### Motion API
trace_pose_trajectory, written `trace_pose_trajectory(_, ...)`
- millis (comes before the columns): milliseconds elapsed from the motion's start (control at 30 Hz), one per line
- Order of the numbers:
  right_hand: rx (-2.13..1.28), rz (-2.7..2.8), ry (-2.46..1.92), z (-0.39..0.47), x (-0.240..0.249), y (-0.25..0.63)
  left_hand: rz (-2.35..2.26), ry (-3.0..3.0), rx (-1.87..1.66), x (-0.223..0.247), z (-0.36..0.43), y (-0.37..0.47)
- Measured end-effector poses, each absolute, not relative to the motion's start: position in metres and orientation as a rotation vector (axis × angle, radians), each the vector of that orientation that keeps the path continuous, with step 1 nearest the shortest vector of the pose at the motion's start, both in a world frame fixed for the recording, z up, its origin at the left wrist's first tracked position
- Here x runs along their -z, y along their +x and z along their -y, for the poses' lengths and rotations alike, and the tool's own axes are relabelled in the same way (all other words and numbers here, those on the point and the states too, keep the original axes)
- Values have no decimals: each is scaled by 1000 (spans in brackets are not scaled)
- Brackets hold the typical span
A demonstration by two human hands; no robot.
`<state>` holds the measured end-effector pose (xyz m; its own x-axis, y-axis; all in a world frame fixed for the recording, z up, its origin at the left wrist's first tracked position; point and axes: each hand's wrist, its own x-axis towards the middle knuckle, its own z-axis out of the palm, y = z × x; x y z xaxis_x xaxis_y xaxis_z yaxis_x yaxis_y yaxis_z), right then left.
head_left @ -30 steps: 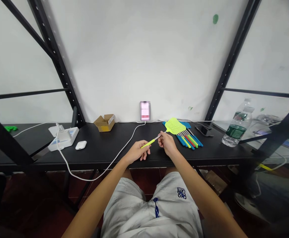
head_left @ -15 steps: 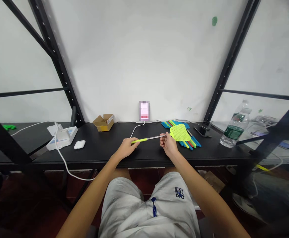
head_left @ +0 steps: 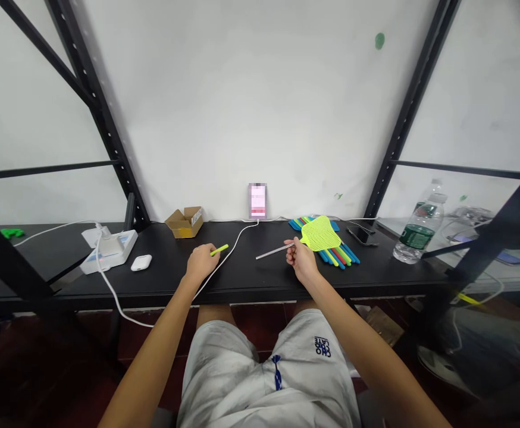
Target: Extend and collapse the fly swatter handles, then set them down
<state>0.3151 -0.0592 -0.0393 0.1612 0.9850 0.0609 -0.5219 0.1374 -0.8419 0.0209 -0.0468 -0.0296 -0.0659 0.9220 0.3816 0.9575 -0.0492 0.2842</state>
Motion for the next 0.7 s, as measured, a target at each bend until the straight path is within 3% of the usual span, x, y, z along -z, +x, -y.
trace_pose_trajectory(500,-1249,788,-761,60,39,318,2123,-2172,756,22,55,29)
trace_pose_trajectory(700,-1308,807,-776,69,31,311,1894,-2340,1076,2,81,61)
